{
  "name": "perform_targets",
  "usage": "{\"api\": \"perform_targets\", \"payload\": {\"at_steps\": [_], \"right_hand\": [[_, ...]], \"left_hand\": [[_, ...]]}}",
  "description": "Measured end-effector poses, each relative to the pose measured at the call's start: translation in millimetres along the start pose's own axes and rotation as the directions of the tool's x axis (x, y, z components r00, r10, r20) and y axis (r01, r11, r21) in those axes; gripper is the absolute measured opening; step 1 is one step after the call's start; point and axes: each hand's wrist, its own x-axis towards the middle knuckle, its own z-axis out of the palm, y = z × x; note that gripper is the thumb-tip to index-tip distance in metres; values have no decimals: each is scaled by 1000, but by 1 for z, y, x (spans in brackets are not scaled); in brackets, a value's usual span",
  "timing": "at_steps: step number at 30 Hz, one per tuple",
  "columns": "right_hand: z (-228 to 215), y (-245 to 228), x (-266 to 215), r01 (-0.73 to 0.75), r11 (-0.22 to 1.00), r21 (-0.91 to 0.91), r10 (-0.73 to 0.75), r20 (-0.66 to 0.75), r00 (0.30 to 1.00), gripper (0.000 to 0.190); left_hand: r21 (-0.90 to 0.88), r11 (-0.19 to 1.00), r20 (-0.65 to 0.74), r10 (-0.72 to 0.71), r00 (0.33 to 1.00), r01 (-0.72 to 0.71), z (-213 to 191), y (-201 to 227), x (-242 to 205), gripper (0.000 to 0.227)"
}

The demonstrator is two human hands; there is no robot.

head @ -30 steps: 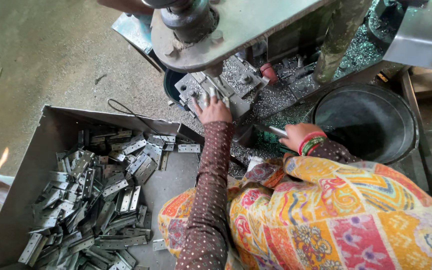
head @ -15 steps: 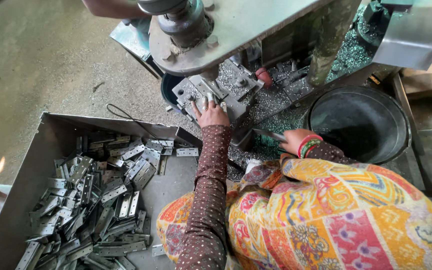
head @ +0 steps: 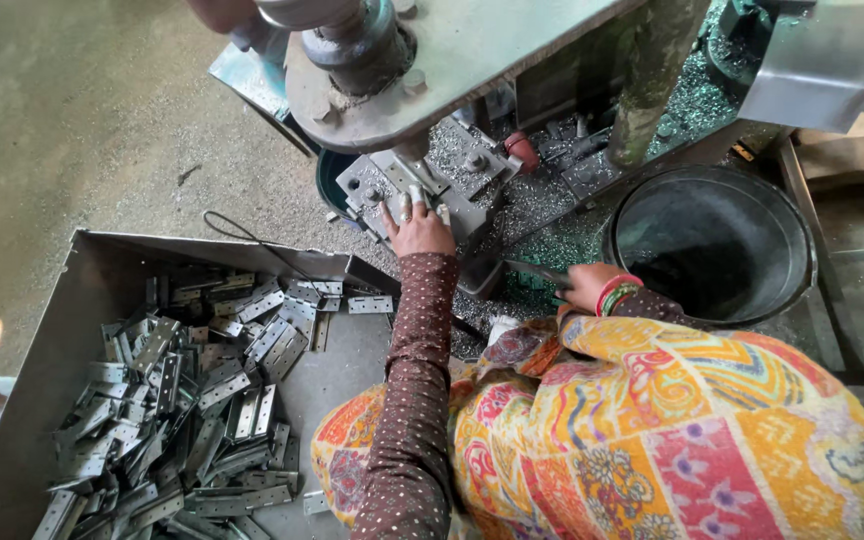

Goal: The person sits on the floor and repeatedly places small metal pieces into a press machine, activates the press with a lever, and then removes the processed pieces into a metal bin.

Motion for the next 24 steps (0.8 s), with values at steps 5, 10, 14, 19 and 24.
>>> {"api": "perform_targets", "payload": {"at_steps": [5,10,14,19,24], "right_hand": [[-25,-15,3,11,991,-132,-13,-18,1000,41],[5,1,-9,-10,998,-67,8,-38,999,40],[25,21,-2,74,996,44,-71,-70,995,43],[17,13,-7,59,998,37,-56,-82,995,40],[-9,-6,-1,-34,992,-126,28,-52,998,40]], "left_hand": [[-13,1000,-75,17,997,-18,4,4,-12,32],[7,999,-32,-32,999,32,4,9,-8,29],[-28,998,35,-63,997,64,-3,4,-5,30],[-1,1000,8,-29,1000,29,-9,3,-4,30],[-11,998,123,-67,990,68,-6,0,12,31]]}}
